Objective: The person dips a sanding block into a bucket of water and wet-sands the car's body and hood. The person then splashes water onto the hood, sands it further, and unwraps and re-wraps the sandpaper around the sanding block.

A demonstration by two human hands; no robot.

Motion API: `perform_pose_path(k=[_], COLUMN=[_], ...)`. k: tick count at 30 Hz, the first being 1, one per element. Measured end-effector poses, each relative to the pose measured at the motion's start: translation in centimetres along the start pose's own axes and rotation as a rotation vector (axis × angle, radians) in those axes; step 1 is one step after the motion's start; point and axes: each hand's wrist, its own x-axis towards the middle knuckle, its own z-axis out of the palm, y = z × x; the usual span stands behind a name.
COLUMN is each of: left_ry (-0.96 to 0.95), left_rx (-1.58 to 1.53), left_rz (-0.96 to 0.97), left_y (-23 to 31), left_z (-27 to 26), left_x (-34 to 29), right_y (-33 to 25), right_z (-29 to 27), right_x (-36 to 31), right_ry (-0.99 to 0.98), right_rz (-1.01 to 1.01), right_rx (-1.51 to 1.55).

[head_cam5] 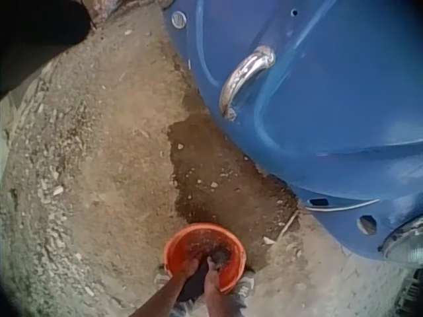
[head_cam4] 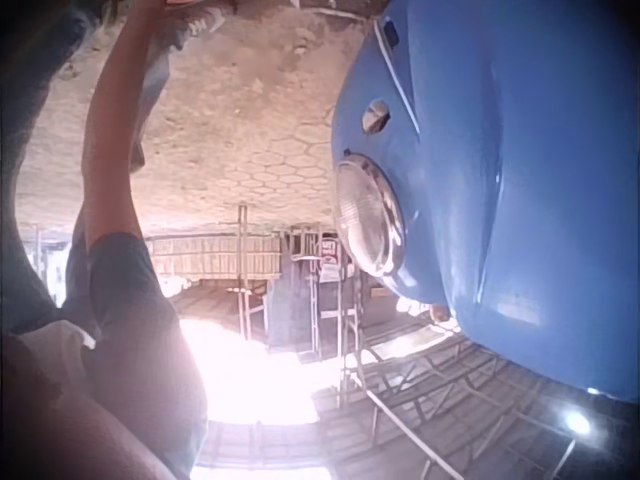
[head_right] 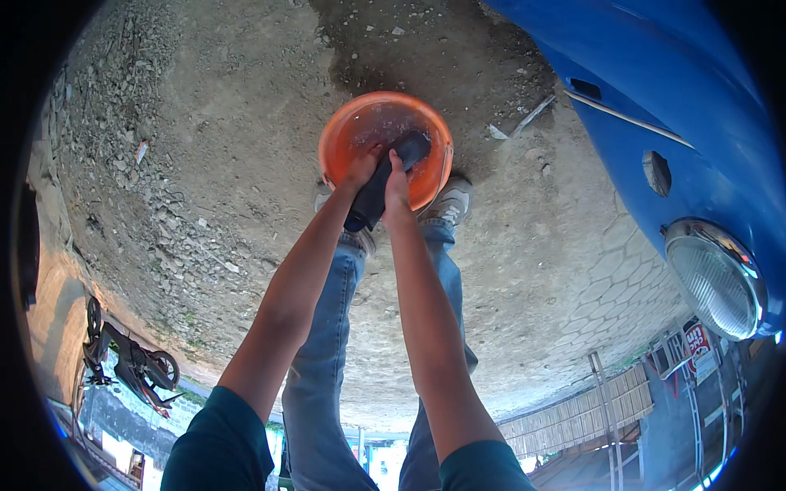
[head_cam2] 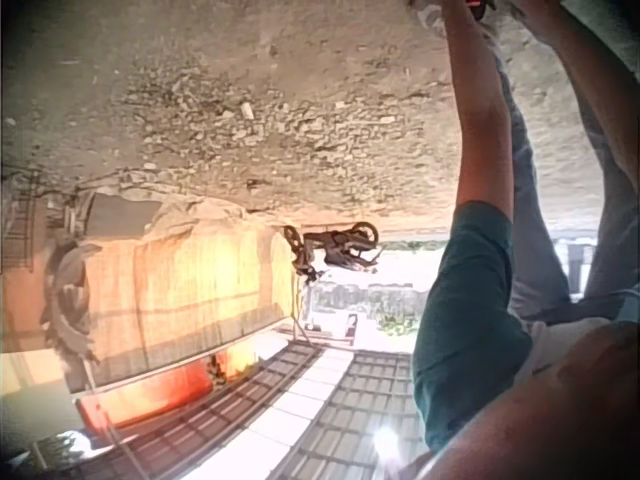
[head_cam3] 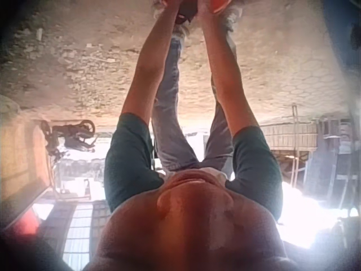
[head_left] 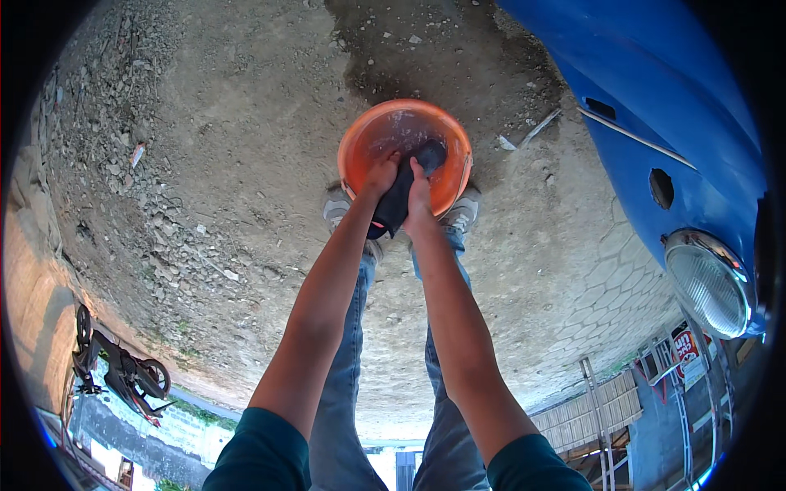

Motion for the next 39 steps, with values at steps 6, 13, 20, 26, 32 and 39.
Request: perform_pose_path(k=[6, 13, 20, 26, 32, 39], left_ry=[-0.165, -0.144, 0.061, -0.055, -0.156, 0.124], left_rx=[-0.427, -0.302, 0.405, 0.312, 0.227, 0.663], left_rz=[-0.127, -0.206, 0.137, 0.218, -0.113, 0.015], left_y=[-0.5, 1.2, 2.4, 2.0, 3.7, 4.2], left_z=[-0.6, -2.4, -3.2, -3.3, -3.5, -1.9], left_x=[0.9, 1.1, -3.6, -2.3, -1.0, -3.3], right_y=[-1.7, -4.2, -4.2, 0.4, 1.2, 1.5], right_z=[3.7, 7.3, 3.9, -1.7, -0.8, 0.3], right_x=[0.9, 1.3, -2.4, -0.7, -1.4, -2.8], right_ry=[0.416, 0.561, 0.225, 0.013, -0.051, -0.045], right_rz=[-0.239, -0.035, 0.07, 0.007, -0.037, -0.06], right_rx=[-0.571, -0.972, -0.371, -0.244, 0.102, -0.001])
